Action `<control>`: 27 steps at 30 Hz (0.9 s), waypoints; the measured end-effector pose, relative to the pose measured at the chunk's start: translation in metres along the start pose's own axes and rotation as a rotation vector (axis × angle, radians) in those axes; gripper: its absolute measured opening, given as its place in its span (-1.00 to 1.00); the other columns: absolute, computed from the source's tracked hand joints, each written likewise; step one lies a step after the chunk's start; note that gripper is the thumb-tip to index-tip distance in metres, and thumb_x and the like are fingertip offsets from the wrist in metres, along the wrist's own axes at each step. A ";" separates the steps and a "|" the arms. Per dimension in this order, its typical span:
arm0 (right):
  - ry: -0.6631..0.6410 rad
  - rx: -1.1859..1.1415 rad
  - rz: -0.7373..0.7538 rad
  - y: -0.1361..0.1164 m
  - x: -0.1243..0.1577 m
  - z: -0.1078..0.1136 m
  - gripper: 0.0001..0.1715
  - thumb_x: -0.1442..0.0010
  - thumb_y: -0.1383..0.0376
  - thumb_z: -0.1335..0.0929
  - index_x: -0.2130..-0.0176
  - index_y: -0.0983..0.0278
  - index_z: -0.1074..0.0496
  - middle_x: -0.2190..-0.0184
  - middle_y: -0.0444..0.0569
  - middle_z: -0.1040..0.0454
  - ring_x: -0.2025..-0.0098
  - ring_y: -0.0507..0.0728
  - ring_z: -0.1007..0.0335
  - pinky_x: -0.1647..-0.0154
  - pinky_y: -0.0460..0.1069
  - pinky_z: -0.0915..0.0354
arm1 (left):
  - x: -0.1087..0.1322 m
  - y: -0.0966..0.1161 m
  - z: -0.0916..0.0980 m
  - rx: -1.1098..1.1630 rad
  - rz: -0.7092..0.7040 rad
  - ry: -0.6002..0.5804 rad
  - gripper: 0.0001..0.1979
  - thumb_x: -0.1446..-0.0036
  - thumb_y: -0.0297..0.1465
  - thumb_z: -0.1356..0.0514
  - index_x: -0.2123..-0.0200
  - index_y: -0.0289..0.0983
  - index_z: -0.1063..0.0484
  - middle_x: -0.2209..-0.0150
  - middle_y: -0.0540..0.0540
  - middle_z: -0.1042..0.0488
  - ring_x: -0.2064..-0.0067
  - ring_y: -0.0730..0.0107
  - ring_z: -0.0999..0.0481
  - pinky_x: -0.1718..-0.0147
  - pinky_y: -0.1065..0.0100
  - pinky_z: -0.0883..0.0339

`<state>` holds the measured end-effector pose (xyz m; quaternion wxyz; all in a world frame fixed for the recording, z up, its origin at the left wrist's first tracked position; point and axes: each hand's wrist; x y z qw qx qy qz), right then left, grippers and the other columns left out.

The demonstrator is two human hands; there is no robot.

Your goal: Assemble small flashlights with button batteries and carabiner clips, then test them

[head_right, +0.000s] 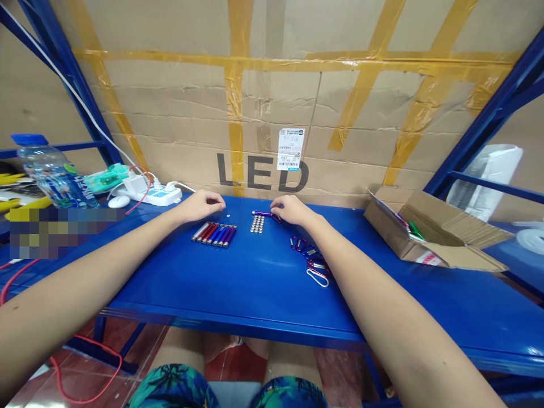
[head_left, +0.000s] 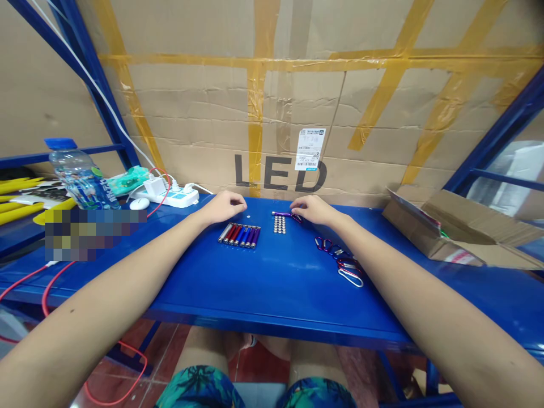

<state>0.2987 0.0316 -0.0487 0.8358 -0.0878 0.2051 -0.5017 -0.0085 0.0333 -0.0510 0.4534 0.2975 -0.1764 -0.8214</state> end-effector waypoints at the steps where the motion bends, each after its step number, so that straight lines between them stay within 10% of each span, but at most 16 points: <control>1: 0.022 0.011 0.003 0.000 0.000 0.001 -0.76 -0.26 0.33 -0.34 0.17 0.30 -0.61 0.20 0.06 -0.63 0.17 0.19 -0.53 0.05 0.07 -0.36 | 0.002 0.008 0.000 -0.001 -0.038 -0.024 -0.84 -0.06 -0.32 -0.18 0.40 -0.23 -0.54 0.32 -0.09 -0.60 0.24 0.29 -0.53 0.13 0.26 -0.33; 11: -0.004 0.061 0.190 -0.050 0.015 0.018 -0.78 -0.22 0.37 -0.30 0.30 0.28 -0.57 0.38 -0.03 -0.59 0.40 0.07 -0.39 0.35 -0.01 -0.22 | 0.013 0.048 -0.010 -0.164 -0.273 -0.253 -0.79 -0.02 -0.38 -0.21 0.22 -0.15 -0.54 0.16 -0.07 -0.51 0.04 0.19 -0.43 -0.02 0.19 -0.28; 27: -0.076 0.147 0.165 -0.079 0.025 0.018 -0.79 -0.20 0.38 -0.30 0.39 0.26 -0.52 0.47 -0.04 -0.50 0.47 0.04 -0.24 0.41 0.00 -0.07 | 0.018 0.051 -0.020 -0.335 -0.291 -0.191 -0.58 0.01 -0.05 -0.32 0.14 -0.16 -0.44 0.11 -0.12 -0.39 -0.05 0.00 -0.26 -0.05 0.07 -0.14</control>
Point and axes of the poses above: each hand's wrist, its own x-axis away from the middle knuckle, its own z-axis out of the back of the hand, y = z × x
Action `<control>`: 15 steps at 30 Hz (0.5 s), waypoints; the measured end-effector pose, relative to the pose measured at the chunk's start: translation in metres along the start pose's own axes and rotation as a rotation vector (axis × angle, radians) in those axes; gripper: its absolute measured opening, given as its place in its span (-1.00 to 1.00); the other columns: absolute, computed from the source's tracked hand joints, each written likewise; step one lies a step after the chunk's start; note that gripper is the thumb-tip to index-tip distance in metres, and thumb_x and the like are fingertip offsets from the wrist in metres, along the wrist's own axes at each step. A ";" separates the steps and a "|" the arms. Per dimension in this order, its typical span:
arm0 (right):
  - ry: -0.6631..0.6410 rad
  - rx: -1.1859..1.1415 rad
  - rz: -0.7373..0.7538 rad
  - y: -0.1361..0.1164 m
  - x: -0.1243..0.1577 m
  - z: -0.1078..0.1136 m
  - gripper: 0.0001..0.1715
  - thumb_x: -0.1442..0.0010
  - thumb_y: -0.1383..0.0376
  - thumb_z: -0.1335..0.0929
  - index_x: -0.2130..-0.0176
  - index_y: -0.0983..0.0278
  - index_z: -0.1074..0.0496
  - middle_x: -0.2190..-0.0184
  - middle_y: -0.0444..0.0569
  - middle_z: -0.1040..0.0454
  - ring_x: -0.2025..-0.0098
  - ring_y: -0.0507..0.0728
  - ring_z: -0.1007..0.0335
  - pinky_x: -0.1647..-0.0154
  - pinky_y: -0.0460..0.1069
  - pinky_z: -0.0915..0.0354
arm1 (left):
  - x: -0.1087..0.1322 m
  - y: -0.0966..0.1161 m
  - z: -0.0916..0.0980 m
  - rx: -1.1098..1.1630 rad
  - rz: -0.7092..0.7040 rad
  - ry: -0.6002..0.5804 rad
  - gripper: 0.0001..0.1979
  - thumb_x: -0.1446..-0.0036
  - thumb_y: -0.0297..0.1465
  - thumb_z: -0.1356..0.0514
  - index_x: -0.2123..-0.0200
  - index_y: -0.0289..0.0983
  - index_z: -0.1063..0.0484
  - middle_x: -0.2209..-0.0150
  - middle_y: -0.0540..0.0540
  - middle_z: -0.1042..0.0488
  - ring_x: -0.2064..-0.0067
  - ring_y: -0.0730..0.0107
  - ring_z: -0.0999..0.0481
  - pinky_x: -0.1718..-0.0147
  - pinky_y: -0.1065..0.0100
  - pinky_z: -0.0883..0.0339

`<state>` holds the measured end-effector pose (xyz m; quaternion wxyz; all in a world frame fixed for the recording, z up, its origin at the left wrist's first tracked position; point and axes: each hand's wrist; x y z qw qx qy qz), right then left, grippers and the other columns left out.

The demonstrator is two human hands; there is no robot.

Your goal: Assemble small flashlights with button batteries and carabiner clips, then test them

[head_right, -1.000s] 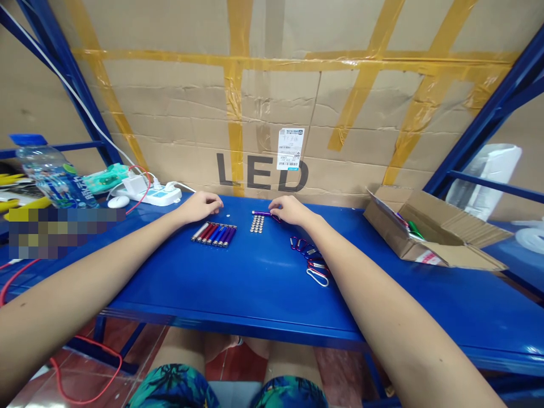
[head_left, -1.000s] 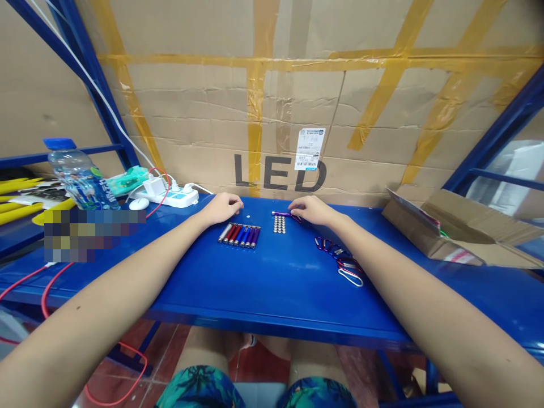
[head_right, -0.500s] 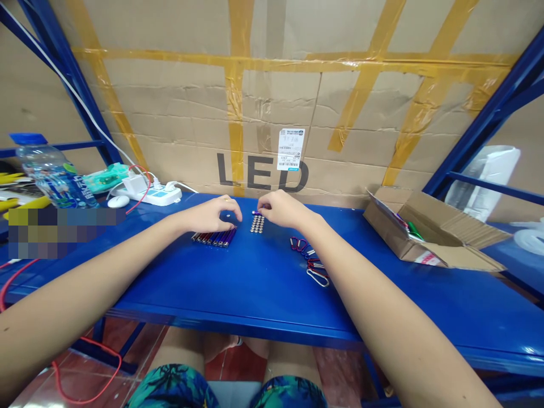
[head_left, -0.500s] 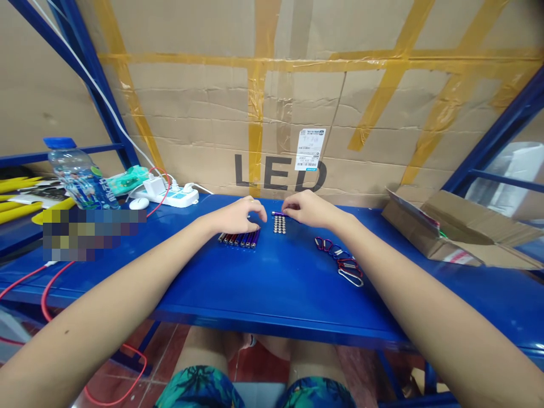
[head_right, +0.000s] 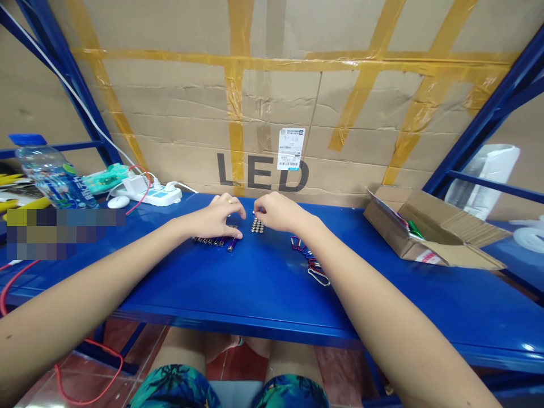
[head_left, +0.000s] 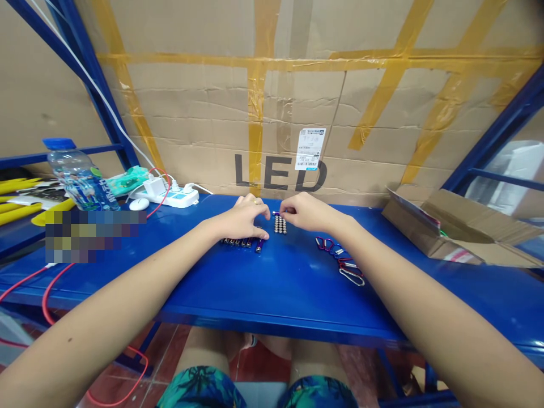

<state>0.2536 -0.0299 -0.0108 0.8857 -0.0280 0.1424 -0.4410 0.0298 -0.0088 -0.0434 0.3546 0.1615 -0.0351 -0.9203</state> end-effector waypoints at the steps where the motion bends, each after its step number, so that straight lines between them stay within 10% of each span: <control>1: -0.036 0.003 -0.017 -0.004 0.001 0.001 -0.80 -0.17 0.39 -0.30 0.41 0.26 -0.51 0.48 -0.04 -0.49 0.48 0.04 -0.24 0.42 0.00 -0.07 | 0.000 0.002 0.000 -0.010 0.013 0.016 -0.58 -0.02 -0.04 -0.30 0.15 -0.17 -0.43 0.12 -0.13 -0.39 -0.04 -0.01 -0.26 -0.04 0.06 -0.14; 11: -0.143 -0.035 0.191 -0.044 0.018 -0.017 -0.76 -0.27 0.28 -0.31 0.15 0.16 -0.57 0.28 -0.06 -0.61 0.31 0.10 -0.43 0.30 -0.03 -0.18 | -0.002 -0.003 0.011 -0.005 0.151 0.315 -0.91 -0.13 -0.40 -0.14 0.27 -0.22 -0.40 0.16 -0.10 -0.48 -0.03 0.06 -0.28 -0.09 0.01 -0.06; 15: -0.165 -0.046 0.225 -0.045 0.016 -0.030 -0.70 -0.32 0.19 -0.29 0.35 0.24 -0.52 0.35 -0.02 -0.58 0.36 0.10 -0.41 0.32 -0.02 -0.19 | -0.003 -0.004 0.011 0.030 0.210 0.432 -0.90 -0.15 -0.46 -0.09 0.33 -0.24 -0.40 0.20 -0.09 -0.50 0.01 0.11 -0.32 -0.09 0.03 -0.08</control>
Point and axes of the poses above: each hand's wrist, its own x-axis away from the middle knuckle, its own z-axis out of the back of the hand, y = z × x
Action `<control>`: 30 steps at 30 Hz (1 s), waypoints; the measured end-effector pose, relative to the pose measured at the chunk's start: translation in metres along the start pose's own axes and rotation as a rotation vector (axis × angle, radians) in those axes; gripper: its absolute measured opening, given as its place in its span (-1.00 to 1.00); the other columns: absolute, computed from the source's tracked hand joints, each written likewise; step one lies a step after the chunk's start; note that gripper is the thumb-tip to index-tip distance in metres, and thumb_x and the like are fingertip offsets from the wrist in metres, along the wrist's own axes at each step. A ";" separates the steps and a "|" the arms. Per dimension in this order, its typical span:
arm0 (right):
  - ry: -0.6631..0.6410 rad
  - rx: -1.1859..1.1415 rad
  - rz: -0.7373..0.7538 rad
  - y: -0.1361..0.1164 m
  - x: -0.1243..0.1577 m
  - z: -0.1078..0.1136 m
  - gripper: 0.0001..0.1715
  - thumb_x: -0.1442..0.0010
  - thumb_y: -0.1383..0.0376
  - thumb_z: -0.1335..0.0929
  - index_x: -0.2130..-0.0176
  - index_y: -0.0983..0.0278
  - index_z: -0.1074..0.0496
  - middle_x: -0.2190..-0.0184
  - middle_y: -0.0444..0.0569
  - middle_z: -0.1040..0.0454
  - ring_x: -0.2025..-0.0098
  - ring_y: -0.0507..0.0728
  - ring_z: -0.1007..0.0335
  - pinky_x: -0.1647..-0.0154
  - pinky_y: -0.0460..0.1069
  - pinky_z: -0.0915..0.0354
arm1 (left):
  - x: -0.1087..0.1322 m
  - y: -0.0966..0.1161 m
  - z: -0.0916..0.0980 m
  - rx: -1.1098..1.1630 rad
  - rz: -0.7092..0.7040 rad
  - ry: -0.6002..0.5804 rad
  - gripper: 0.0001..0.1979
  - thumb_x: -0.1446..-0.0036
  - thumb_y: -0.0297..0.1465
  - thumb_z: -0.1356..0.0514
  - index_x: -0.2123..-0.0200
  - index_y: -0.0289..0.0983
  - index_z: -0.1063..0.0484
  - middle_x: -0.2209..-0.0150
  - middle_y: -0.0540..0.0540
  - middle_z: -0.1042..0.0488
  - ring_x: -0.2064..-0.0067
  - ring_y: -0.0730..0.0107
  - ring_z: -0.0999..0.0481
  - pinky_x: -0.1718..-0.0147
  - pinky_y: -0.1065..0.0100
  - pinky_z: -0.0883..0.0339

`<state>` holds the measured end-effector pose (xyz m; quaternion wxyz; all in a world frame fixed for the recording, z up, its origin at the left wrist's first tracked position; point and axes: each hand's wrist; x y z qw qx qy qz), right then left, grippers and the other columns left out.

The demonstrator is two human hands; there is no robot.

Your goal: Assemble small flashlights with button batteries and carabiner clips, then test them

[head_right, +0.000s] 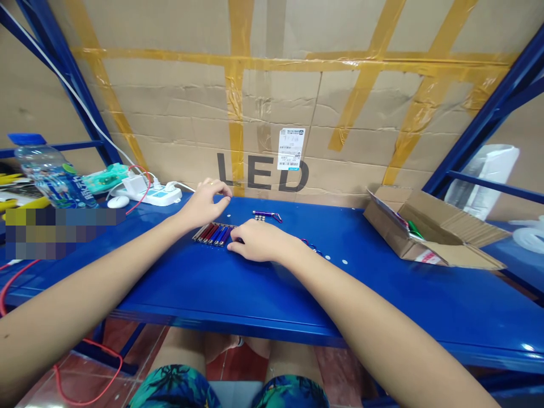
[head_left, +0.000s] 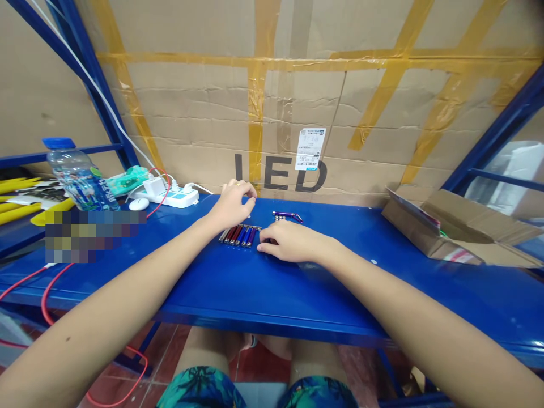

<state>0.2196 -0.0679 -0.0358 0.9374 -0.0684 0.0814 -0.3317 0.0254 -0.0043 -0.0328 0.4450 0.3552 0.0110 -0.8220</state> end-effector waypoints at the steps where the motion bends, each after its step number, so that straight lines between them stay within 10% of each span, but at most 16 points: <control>1: -0.018 0.005 -0.027 0.000 0.000 0.000 -0.72 -0.30 0.20 -0.31 0.38 0.24 -0.49 0.38 -0.03 -0.57 0.37 0.09 -0.39 0.34 -0.03 -0.18 | 0.000 0.000 0.000 0.002 -0.005 0.016 -0.90 -0.15 -0.47 -0.09 0.34 -0.24 -0.41 0.21 -0.09 -0.51 0.02 0.12 -0.33 -0.08 0.04 -0.09; 8: -0.244 -0.058 -0.259 0.003 0.021 0.038 -0.92 -0.03 0.39 -0.36 0.42 0.23 -0.35 0.44 -0.10 -0.47 0.47 0.06 -0.29 0.51 -0.05 -0.11 | 0.005 0.008 0.001 0.005 -0.184 -0.020 -0.85 -0.19 -0.47 -0.09 0.28 -0.26 -0.47 0.23 -0.09 -0.53 0.09 0.21 -0.39 0.00 0.13 -0.25; 14: 0.125 -0.331 -0.385 0.052 0.060 0.054 -0.79 -0.03 0.36 -0.36 0.28 0.24 -0.27 0.48 -0.16 -0.38 0.45 0.04 -0.28 0.43 -0.05 -0.21 | 0.016 0.044 -0.015 -0.082 -0.412 -0.323 -0.72 -0.22 -0.55 -0.01 0.17 -0.32 -0.52 0.18 -0.17 -0.51 0.09 0.22 -0.45 0.01 0.18 -0.34; 19: 0.115 -0.392 -0.374 0.069 0.069 0.033 -0.62 -0.09 0.34 -0.34 0.06 0.25 -0.29 0.44 -0.15 -0.44 0.42 0.08 -0.34 0.38 -0.03 -0.25 | 0.021 0.054 -0.033 -0.197 -0.472 -0.392 -0.70 -0.23 -0.57 -0.01 0.15 -0.31 -0.53 0.13 -0.19 -0.52 0.04 0.17 -0.47 -0.04 0.12 -0.34; 30: 0.217 -0.407 -0.262 0.057 0.060 0.025 -0.87 -0.14 0.28 -0.38 0.26 0.25 -0.38 0.37 -0.07 -0.50 0.34 0.10 -0.41 0.31 -0.01 -0.31 | 0.023 0.054 -0.040 -0.290 -0.440 -0.414 -0.72 -0.25 -0.50 -0.01 0.15 -0.30 -0.51 0.10 -0.24 -0.51 0.06 0.10 -0.50 0.04 0.09 -0.37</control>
Point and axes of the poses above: each hand's wrist, its own x-axis away from the middle knuckle, its own z-axis out of the back of the hand, y = z × x
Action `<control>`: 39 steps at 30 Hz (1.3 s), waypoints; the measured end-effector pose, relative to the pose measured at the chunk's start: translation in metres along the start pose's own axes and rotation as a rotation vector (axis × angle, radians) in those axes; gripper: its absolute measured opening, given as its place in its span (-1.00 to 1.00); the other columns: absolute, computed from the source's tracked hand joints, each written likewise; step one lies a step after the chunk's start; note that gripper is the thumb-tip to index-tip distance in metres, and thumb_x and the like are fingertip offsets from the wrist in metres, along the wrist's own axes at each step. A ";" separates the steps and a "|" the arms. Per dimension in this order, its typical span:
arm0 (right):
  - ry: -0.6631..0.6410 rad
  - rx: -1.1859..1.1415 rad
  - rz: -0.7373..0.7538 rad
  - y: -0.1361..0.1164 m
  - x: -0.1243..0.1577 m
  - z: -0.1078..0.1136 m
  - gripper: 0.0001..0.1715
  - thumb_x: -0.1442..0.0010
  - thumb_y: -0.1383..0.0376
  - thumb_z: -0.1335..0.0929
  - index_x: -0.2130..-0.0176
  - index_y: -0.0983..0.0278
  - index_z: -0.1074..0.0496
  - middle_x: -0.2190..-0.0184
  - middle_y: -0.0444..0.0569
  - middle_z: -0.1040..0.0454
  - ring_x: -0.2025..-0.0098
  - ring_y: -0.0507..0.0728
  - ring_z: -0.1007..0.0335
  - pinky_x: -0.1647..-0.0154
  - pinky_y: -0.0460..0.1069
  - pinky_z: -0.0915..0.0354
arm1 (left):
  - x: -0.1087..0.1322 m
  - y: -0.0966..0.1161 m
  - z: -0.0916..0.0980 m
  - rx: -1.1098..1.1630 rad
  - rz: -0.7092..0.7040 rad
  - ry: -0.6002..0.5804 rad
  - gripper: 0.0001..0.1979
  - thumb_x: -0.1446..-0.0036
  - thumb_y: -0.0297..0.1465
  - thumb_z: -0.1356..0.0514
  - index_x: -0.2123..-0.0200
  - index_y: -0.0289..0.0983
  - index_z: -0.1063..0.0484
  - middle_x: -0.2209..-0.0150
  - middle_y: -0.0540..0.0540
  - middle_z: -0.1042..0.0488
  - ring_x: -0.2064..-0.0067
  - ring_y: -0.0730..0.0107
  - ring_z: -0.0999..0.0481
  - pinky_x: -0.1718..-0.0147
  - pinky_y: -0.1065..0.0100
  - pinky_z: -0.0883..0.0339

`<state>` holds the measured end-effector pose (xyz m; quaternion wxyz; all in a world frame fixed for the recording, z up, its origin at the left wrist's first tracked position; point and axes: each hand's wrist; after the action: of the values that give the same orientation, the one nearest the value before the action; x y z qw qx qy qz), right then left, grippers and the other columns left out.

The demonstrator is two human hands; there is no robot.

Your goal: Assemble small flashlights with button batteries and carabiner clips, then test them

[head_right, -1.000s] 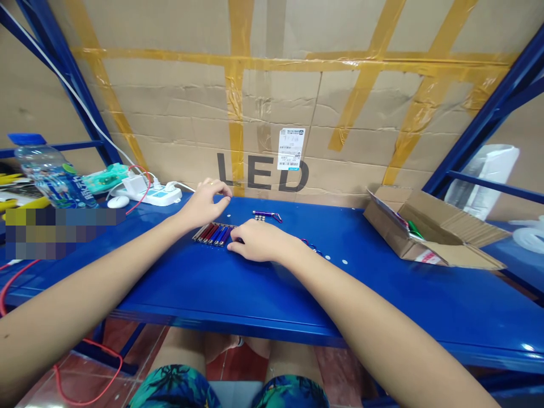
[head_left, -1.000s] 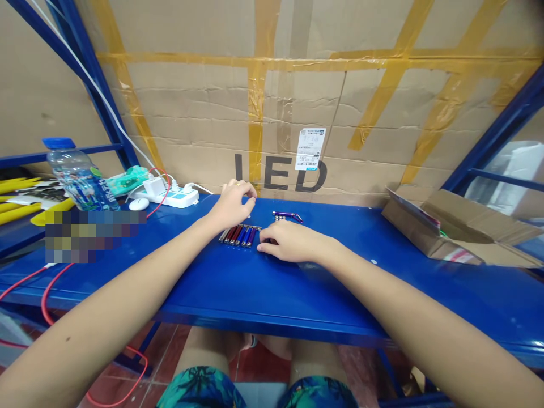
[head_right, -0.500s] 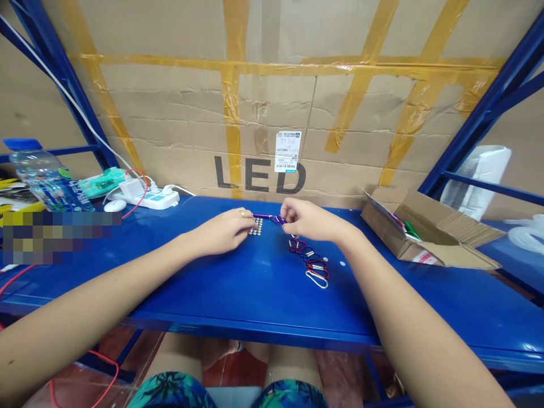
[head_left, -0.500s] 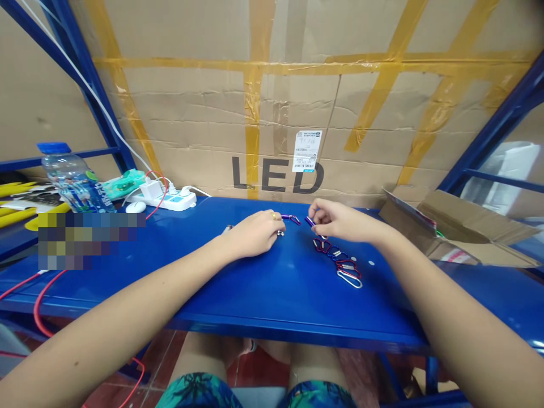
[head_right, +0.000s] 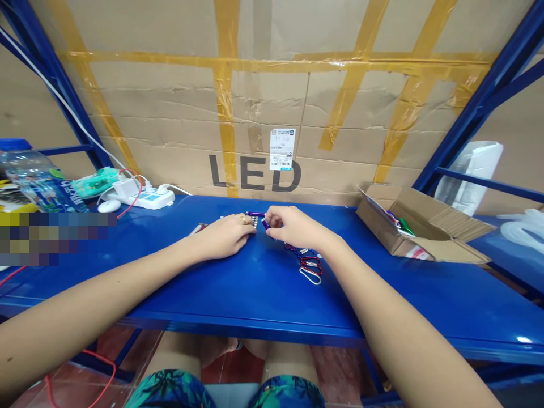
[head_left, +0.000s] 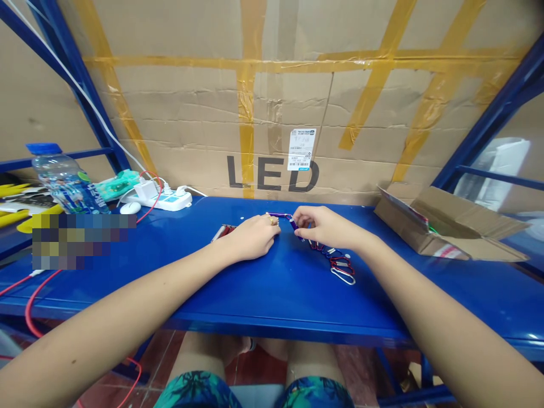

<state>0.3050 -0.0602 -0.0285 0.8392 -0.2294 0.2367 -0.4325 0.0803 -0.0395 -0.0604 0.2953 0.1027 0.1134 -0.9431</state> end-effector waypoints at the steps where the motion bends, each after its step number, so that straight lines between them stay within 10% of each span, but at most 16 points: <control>1: 0.003 0.004 0.002 0.000 0.000 0.000 -0.87 -0.14 0.28 -0.38 0.26 0.25 -0.38 0.37 -0.08 -0.50 0.34 0.10 -0.41 0.31 -0.01 -0.31 | 0.000 0.000 -0.001 0.004 0.002 -0.002 -0.73 -0.25 -0.50 -0.01 0.15 -0.31 -0.51 0.10 -0.24 -0.51 0.05 0.10 -0.50 0.05 0.10 -0.37; 32: -0.083 -0.053 0.047 0.001 -0.004 -0.013 -0.88 -0.10 0.33 -0.38 0.29 0.24 -0.37 0.34 -0.09 -0.54 0.28 0.11 -0.43 0.20 0.02 -0.32 | 0.004 0.003 0.018 0.343 0.126 -0.097 -0.91 -0.14 -0.45 -0.19 0.31 -0.21 -0.50 0.23 -0.08 -0.51 0.04 0.14 -0.38 0.07 0.20 -0.28; 39: -0.137 0.002 0.081 0.006 -0.005 -0.011 -0.79 -0.12 0.31 -0.38 0.20 0.22 -0.56 0.26 -0.10 -0.60 0.21 0.14 -0.48 0.12 0.02 -0.31 | 0.007 0.007 0.018 0.365 0.077 0.165 -0.91 -0.21 -0.44 -0.16 0.28 -0.25 -0.47 0.26 -0.06 -0.53 0.18 0.28 -0.48 0.11 0.24 -0.31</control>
<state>0.2997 -0.0548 -0.0395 0.8706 -0.2477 0.1873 -0.3816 0.0764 -0.0534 -0.0461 0.2975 0.2355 -0.0396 -0.9244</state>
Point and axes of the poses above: each hand's wrist, its own x-axis away from the middle knuckle, its own z-axis out of the back of the hand, y = z × x
